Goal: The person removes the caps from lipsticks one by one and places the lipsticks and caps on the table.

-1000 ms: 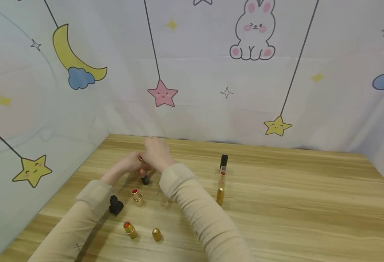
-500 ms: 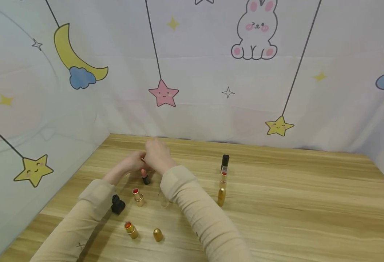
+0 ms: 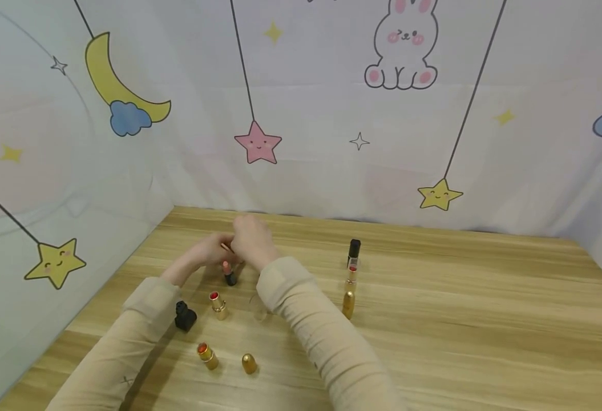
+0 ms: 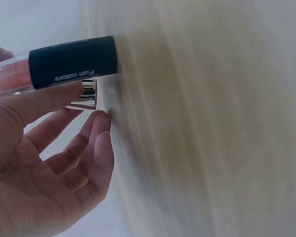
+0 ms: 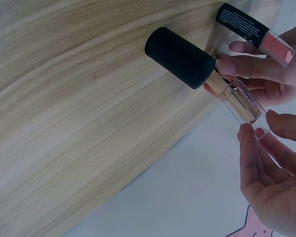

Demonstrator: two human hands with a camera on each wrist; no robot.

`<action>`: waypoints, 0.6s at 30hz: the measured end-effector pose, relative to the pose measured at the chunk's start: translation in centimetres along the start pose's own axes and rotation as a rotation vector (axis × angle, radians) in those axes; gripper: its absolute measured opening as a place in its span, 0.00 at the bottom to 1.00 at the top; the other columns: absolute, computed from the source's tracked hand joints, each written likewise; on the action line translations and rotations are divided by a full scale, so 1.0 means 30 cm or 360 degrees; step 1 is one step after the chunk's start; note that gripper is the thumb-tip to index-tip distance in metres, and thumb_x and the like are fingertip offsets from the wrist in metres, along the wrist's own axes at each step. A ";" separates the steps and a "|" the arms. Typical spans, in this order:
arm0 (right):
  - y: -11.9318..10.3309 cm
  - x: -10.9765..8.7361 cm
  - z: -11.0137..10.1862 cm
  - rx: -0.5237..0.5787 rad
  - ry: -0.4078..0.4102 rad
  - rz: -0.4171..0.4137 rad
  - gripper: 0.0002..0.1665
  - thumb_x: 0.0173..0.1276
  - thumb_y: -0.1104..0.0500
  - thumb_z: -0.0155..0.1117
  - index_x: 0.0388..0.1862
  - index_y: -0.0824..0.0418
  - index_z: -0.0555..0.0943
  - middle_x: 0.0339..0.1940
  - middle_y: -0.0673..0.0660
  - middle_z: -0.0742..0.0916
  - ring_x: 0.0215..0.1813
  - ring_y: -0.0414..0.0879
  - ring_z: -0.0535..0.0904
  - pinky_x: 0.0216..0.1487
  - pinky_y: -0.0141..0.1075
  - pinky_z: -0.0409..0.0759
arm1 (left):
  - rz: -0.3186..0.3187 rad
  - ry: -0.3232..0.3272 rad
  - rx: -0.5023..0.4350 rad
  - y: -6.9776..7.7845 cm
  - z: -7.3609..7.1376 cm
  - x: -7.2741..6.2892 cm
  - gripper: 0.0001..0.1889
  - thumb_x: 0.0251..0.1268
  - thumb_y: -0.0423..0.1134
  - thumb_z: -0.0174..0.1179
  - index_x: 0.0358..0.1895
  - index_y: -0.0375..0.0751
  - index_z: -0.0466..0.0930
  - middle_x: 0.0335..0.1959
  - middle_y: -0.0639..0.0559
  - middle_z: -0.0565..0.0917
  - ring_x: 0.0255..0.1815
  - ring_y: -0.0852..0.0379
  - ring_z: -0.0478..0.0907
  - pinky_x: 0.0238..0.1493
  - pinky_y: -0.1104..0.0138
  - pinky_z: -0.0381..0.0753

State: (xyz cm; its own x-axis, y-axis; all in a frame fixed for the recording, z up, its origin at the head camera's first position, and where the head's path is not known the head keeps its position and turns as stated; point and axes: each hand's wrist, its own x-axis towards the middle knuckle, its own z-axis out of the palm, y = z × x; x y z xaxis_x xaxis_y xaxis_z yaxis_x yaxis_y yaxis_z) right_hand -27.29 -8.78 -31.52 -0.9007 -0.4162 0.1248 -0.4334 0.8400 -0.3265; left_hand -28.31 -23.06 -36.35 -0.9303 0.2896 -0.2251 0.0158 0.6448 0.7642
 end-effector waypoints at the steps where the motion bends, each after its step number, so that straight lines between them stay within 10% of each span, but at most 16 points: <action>1: 0.000 0.000 -0.002 -0.0010 0.0004 0.0003 0.02 0.63 0.65 0.59 0.32 0.62 0.80 0.28 0.53 0.83 0.27 0.42 0.70 0.27 0.33 0.69 | 0.0008 0.0015 0.0050 0.002 -0.003 -0.001 0.13 0.61 0.29 0.60 0.49 0.32 0.78 0.43 0.37 0.82 0.25 0.61 0.74 0.35 0.70 0.73; 18: 0.020 -0.052 -0.125 0.0300 -0.0034 0.0020 0.19 0.68 0.64 0.56 0.57 0.65 0.78 0.55 0.61 0.84 0.50 0.52 0.83 0.44 0.38 0.82 | 0.0193 0.0180 0.0308 0.096 -0.075 -0.082 0.11 0.62 0.36 0.62 0.47 0.37 0.81 0.47 0.40 0.83 0.51 0.41 0.81 0.49 0.55 0.80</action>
State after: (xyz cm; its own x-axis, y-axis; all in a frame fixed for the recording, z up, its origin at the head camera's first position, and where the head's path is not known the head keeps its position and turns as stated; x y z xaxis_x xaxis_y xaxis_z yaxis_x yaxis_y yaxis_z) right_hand -26.25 -6.33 -28.41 -0.9042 -0.4152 0.1005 -0.4070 0.7659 -0.4978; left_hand -26.79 -23.50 -32.23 -0.9523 0.2989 -0.0617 0.1892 0.7369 0.6490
